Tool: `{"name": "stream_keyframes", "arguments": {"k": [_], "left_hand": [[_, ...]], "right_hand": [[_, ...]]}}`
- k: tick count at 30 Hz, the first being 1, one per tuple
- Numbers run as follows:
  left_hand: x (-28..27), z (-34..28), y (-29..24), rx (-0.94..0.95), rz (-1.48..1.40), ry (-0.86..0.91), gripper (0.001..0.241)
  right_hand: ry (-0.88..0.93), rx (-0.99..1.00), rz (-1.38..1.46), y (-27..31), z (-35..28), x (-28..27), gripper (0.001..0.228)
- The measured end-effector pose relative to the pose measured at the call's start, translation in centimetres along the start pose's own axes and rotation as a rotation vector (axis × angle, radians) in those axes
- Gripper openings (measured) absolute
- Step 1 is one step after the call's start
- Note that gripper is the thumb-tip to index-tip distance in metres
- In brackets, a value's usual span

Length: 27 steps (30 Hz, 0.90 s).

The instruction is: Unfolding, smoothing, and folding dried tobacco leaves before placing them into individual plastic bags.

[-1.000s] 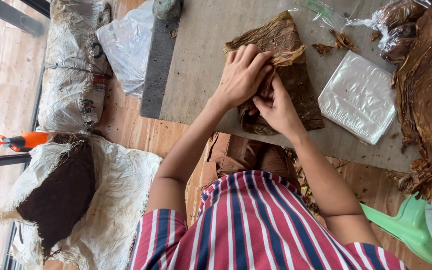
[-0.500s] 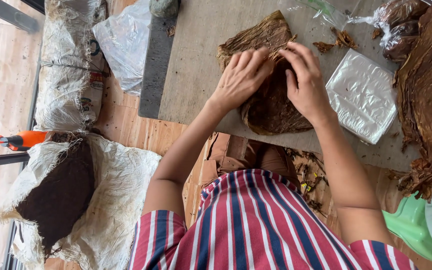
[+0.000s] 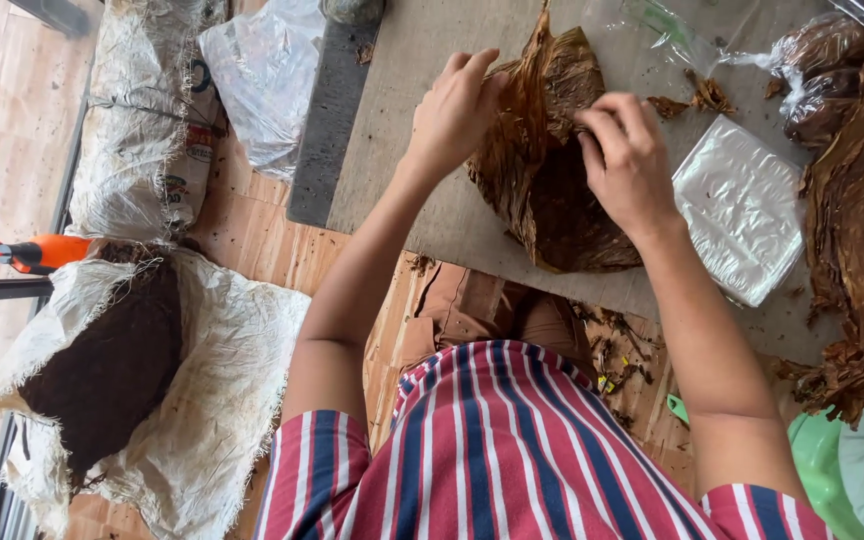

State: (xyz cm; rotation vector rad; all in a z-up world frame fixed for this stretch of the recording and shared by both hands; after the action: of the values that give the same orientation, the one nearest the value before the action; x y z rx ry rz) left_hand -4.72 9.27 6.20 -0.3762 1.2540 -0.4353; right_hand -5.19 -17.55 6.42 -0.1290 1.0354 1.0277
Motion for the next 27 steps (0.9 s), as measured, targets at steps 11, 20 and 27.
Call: {"name": "stream_keyframes", "arguments": {"k": [11, 20, 27], "left_hand": [[-3.0, 1.1, -1.3, 0.338, -0.188, 0.267, 0.017], [-3.5, 1.8, -1.0, 0.457, -0.382, 0.555, 0.017], [-5.2, 2.1, 0.0, 0.540, -0.677, 0.765, 0.016]], "right_hand": [[0.028, 0.266, 0.411, 3.1, -1.2, -1.4, 0.028], [-0.070, 0.775, 1.476, 3.5, -1.5, 0.7, 0.058], [-0.089, 0.685, 1.730, 3.9, -1.8, -0.1, 0.057]]}}
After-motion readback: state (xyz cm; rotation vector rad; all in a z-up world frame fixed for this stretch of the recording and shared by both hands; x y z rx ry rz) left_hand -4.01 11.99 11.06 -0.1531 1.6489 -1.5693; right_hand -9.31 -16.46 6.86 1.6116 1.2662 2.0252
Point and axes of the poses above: each hand's wrist, its own z-axis towards the middle knuckle, its own x-axis out of the palm, y = z × x, the point moved 2 cm from there along z, towards the middle knuckle, and after that the axes turned 8 degrees about z, right-handed, at the moved point
